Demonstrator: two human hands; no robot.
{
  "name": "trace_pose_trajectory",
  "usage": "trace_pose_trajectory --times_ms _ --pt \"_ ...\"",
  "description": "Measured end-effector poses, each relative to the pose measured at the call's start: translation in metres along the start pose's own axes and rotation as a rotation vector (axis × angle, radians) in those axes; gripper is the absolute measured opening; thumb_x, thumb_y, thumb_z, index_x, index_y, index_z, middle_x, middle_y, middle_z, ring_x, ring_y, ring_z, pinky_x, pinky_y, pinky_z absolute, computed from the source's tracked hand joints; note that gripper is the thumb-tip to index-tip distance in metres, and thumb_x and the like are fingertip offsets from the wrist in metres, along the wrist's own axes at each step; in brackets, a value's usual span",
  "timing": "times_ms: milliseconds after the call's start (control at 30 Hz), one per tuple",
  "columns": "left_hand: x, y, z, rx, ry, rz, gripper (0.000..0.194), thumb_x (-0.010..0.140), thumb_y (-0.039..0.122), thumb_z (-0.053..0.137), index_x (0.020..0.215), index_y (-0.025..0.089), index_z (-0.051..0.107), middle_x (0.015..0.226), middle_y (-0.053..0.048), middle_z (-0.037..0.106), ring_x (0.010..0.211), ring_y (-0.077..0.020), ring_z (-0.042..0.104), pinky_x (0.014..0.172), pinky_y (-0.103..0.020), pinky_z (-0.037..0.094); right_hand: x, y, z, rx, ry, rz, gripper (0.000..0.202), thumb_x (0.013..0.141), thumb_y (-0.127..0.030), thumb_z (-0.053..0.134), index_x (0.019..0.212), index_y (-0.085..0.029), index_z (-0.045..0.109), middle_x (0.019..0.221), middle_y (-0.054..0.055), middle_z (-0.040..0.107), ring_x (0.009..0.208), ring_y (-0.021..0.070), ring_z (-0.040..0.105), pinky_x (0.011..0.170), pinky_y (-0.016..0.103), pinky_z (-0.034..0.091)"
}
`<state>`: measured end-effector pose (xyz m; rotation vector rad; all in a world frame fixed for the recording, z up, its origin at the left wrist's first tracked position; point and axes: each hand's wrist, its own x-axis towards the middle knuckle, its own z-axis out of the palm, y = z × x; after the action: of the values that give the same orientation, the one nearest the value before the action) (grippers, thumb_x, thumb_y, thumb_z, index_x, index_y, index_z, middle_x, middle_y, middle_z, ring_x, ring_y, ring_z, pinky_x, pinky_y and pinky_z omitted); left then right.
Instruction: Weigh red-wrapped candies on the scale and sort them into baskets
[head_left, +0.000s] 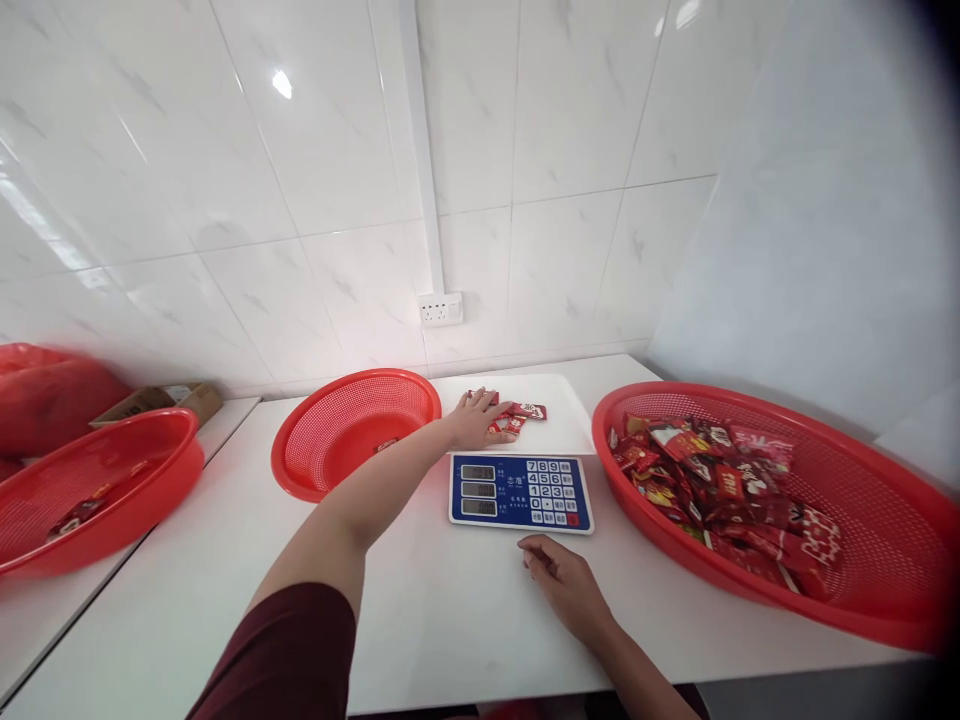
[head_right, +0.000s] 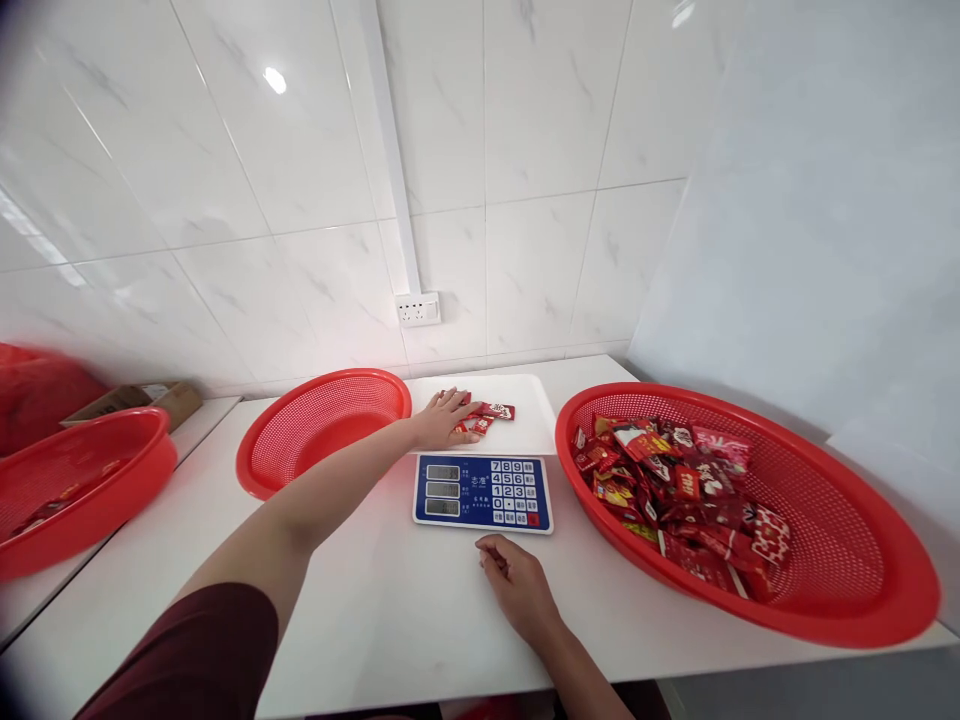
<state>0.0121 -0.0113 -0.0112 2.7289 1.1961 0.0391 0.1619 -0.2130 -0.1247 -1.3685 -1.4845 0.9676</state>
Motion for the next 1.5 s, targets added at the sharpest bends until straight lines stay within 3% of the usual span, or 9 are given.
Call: trace_pose_trajectory --times_ms 133,233,567,833,1000,1100,1233,1367,1500 --pt "0.026 -0.001 0.004 0.054 0.148 -0.001 0.059 0.086 0.063 0.033 0.130 0.028 0.047 0.137 -0.009 0.043 0.128 -0.0268 0.035 0.106 -0.043 0.027 0.000 -0.003 0.000 0.029 0.020 -0.005 0.020 0.076 -0.037 0.054 0.083 -0.022 0.066 0.070 0.002 0.066 0.063 0.0178 0.061 0.060 0.029 0.051" --pt "0.035 0.001 0.002 0.107 0.201 -0.010 0.050 0.088 0.058 0.033 0.112 0.022 0.059 0.120 -0.011 0.054 0.115 -0.0271 0.045 0.097 -0.040 0.036 0.001 -0.003 0.000 0.045 0.018 0.001 0.019 0.076 -0.035 0.053 0.082 -0.021 0.065 0.071 0.003 0.067 0.064 0.0175 0.061 0.060 0.029 0.050" --pt "0.030 0.004 -0.008 0.019 0.156 -0.124 0.025 0.088 0.041 0.044 0.099 0.021 0.054 0.103 -0.006 0.059 0.088 -0.0199 0.059 0.073 -0.030 0.044 0.000 -0.005 0.001 0.005 0.004 0.023 0.021 0.076 -0.036 0.051 0.082 -0.021 0.064 0.071 0.002 0.066 0.065 0.0178 0.061 0.062 0.029 0.050" --pt "-0.013 -0.038 -0.063 -0.075 0.436 -0.269 0.020 0.087 0.038 0.047 0.092 0.020 0.054 0.095 -0.006 0.063 0.083 -0.0178 0.058 0.071 -0.027 0.043 0.000 -0.002 0.001 0.000 0.007 0.003 0.020 0.077 -0.035 0.051 0.083 -0.022 0.064 0.072 0.002 0.067 0.065 0.0181 0.061 0.061 0.030 0.050" --pt "-0.058 -0.074 -0.082 -0.013 0.319 -0.487 0.035 0.088 0.050 0.039 0.094 0.021 0.058 0.091 -0.007 0.067 0.084 -0.0214 0.061 0.070 -0.029 0.044 0.001 -0.001 0.001 -0.022 -0.024 0.009 0.023 0.077 -0.036 0.048 0.085 -0.021 0.064 0.072 0.002 0.066 0.065 0.0177 0.060 0.062 0.030 0.049" --pt "-0.064 -0.073 -0.072 0.046 0.240 -0.486 0.042 0.088 0.053 0.037 0.106 0.022 0.060 0.110 -0.010 0.065 0.108 -0.0261 0.055 0.087 -0.035 0.042 0.002 0.000 0.000 -0.029 -0.037 0.013 0.023 0.077 -0.036 0.048 0.084 -0.022 0.064 0.073 0.002 0.066 0.067 0.0184 0.061 0.062 0.030 0.049" --pt "-0.037 -0.043 -0.042 -0.002 0.190 -0.262 0.059 0.088 0.059 0.031 0.136 0.025 0.038 0.147 -0.010 0.036 0.137 -0.0247 0.027 0.108 -0.042 0.024 0.002 0.001 0.000 -0.029 -0.018 -0.002 0.021 0.077 -0.036 0.050 0.084 -0.022 0.065 0.075 0.003 0.068 0.068 0.0190 0.062 0.063 0.030 0.050" --pt "0.008 -0.004 -0.010 -0.096 0.050 -0.240 0.078 0.078 0.075 0.031 0.144 0.033 0.022 0.155 -0.009 0.014 0.142 -0.0322 0.009 0.106 -0.058 0.019 0.001 0.002 0.002 -0.015 0.014 -0.001 0.021 0.077 -0.039 0.052 0.083 -0.023 0.065 0.070 0.002 0.066 0.063 0.0185 0.061 0.060 0.030 0.050" --pt "0.041 0.027 0.011 -0.074 0.033 -0.151 0.079 0.074 0.079 0.033 0.141 0.037 0.028 0.153 -0.010 0.021 0.139 -0.0390 0.013 0.103 -0.062 0.020 0.001 0.003 0.004 -0.029 0.020 -0.006 0.021 0.077 -0.038 0.050 0.083 -0.023 0.065 0.069 0.001 0.066 0.063 0.0184 0.061 0.059 0.030 0.050"
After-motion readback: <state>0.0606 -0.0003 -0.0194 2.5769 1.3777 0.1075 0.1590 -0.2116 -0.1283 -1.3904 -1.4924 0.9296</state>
